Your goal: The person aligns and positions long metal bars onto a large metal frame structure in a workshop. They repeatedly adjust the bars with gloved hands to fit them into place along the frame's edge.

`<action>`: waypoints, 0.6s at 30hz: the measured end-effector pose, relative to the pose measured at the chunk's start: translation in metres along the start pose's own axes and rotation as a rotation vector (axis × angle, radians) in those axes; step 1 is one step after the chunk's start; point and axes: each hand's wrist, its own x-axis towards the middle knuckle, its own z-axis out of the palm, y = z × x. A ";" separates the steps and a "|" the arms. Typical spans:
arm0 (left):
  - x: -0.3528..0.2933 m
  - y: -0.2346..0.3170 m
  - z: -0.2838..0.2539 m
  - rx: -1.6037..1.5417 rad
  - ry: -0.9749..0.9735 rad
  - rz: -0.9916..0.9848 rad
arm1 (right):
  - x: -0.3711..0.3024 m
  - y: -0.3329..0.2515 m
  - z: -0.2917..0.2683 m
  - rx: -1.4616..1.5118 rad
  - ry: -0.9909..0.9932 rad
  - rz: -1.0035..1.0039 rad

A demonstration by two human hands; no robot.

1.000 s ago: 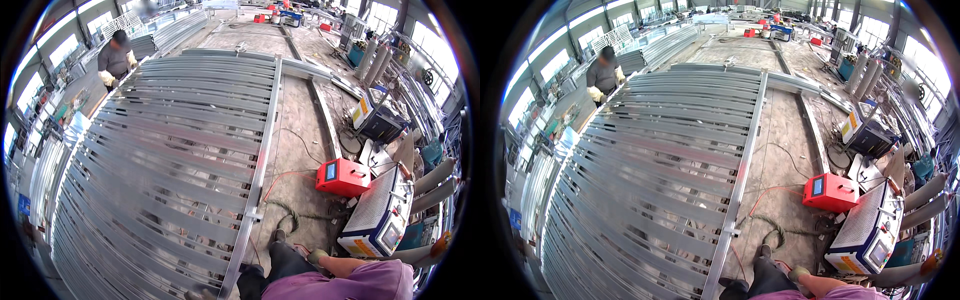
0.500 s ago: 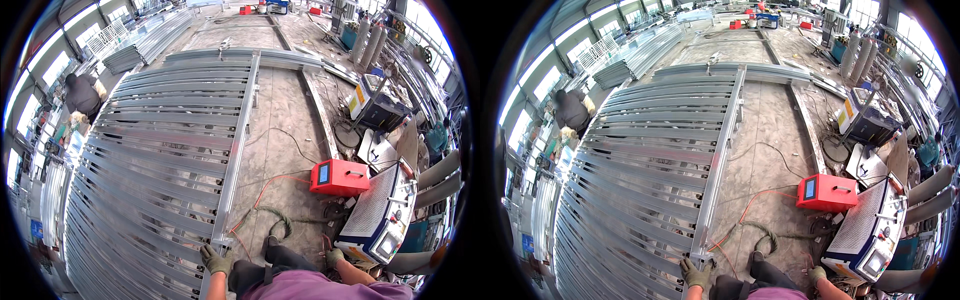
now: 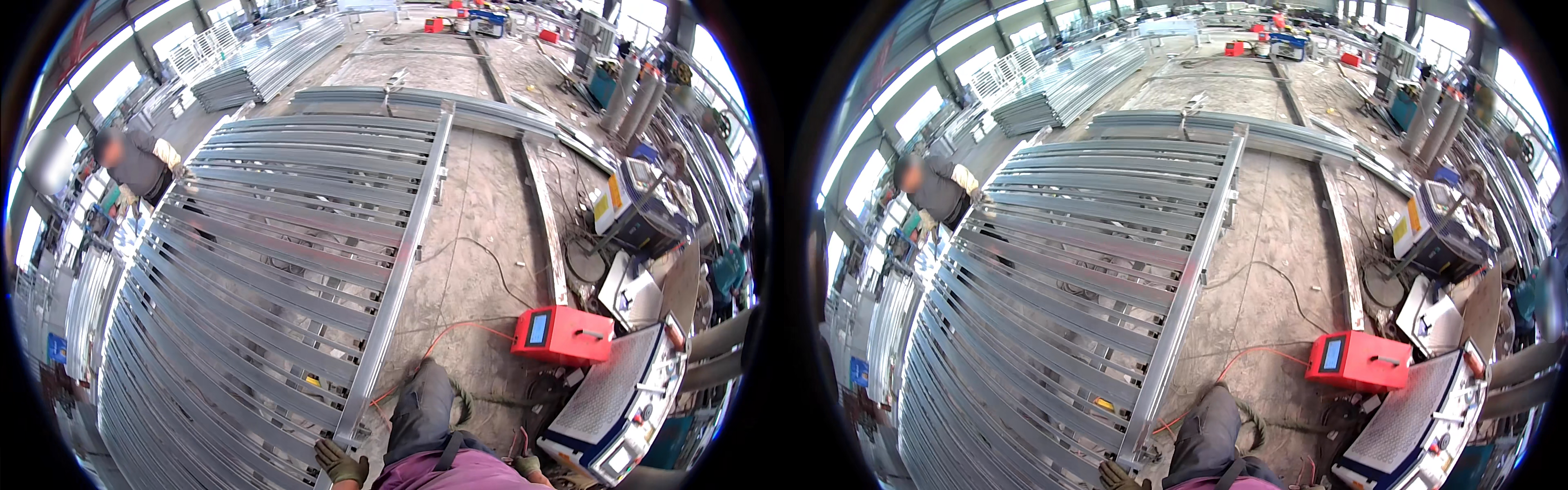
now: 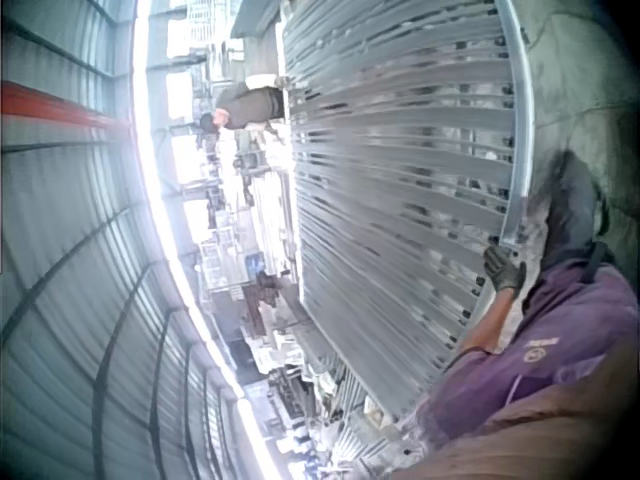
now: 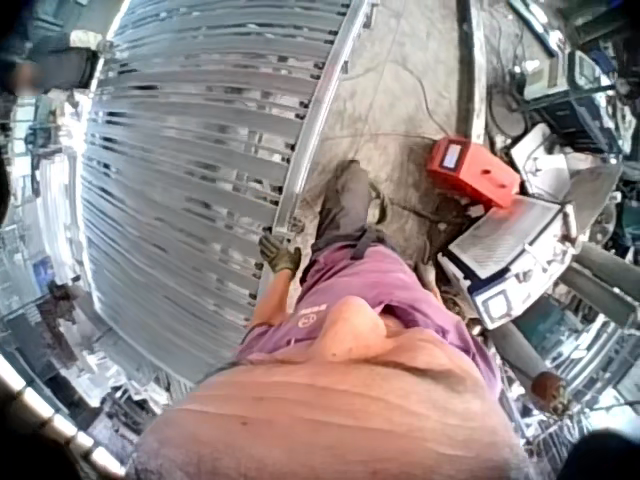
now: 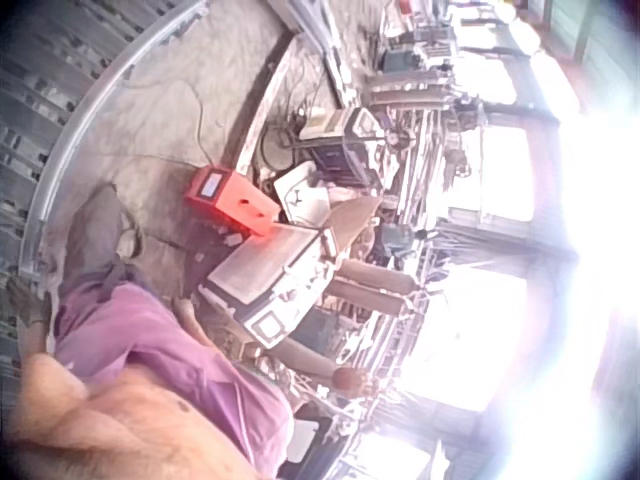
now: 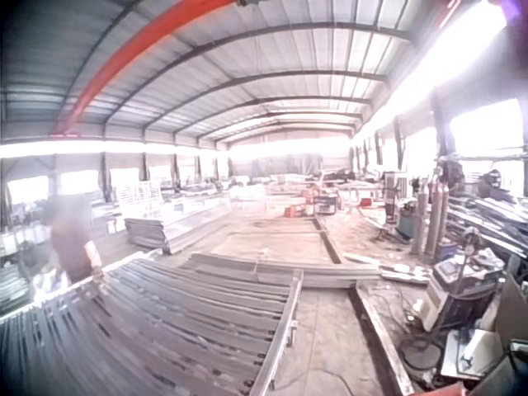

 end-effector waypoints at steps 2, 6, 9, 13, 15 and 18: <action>-0.012 0.030 -0.051 -0.018 -0.058 -0.004 | 0.021 -0.014 -0.046 -0.124 -0.011 -0.340; -0.009 0.015 -0.021 0.046 -0.028 0.049 | -0.001 -0.173 -0.193 0.544 -0.069 0.117; 0.005 0.014 -0.015 0.028 -0.023 0.119 | 0.057 -0.226 -0.243 0.452 -0.086 0.149; -0.003 -0.002 -0.020 0.004 -0.049 0.152 | 0.084 -0.384 -0.355 -0.104 0.119 -0.506; 0.002 -0.010 -0.022 -0.027 -0.161 0.096 | 0.142 -0.408 -0.371 0.201 0.110 -0.277; 0.040 0.021 -0.081 0.080 -0.651 -0.091 | 0.215 -0.440 -0.396 0.340 0.116 -0.222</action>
